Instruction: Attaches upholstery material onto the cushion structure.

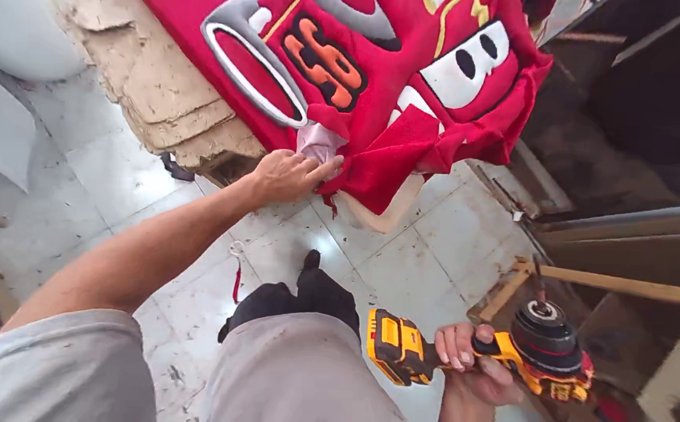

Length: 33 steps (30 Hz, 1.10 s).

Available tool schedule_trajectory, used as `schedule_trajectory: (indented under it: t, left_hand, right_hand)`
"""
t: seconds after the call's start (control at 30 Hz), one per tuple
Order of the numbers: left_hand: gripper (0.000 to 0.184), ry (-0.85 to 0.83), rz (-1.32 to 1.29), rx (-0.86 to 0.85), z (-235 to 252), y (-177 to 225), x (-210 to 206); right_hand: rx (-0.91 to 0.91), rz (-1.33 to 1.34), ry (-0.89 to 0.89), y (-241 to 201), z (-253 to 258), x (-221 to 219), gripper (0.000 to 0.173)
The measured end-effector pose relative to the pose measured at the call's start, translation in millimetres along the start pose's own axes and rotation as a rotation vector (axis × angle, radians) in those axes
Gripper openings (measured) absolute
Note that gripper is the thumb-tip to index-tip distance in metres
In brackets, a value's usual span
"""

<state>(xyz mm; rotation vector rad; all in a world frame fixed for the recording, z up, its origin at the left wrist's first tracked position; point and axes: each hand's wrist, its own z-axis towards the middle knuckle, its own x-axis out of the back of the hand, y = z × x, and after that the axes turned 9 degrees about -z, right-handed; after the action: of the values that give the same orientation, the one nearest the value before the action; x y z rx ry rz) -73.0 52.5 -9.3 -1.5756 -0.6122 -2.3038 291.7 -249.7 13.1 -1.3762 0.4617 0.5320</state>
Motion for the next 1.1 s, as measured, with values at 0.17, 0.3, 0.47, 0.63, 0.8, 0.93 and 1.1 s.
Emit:
schedule_trajectory:
  t: [0.17,0.3,0.47,0.63,0.8,0.93,1.1]
  left_hand:
    - [0.018,-0.18,-0.128,-0.184,50.9,3.4,20.1]
    - [0.028,-0.276,-0.369,-0.068,110.1,-33.5,22.2]
    - [0.023,-0.202,-0.492,0.01,101.0,-50.7,10.9]
    - [0.046,-0.085,-0.332,-0.196,39.3,-68.2,18.4]
    - [0.051,-0.119,-0.187,-0.313,10.9,-73.0,2.7]
    - [0.044,-0.149,-0.334,-0.29,20.4,-77.0,2.5]
    - [0.04,-0.278,-0.457,-0.272,39.9,-86.9,7.9]
  right_hand:
    - [-0.001,0.033,0.025,20.5,-0.6,-16.2,0.029]
    - [0.033,0.003,0.106,52.9,-17.2,-52.5,0.028]
    - [0.061,-0.051,0.246,109.2,-36.2,-111.8,0.027]
    - [0.066,-0.109,0.409,148.2,-33.4,-172.8,0.027]
    - [0.033,-0.251,0.55,164.0,-13.6,-203.9,0.029]
    - [-0.027,-0.409,0.607,162.6,9.9,-205.5,0.028]
    - [-0.104,-0.585,0.634,151.3,38.9,-197.4,0.025]
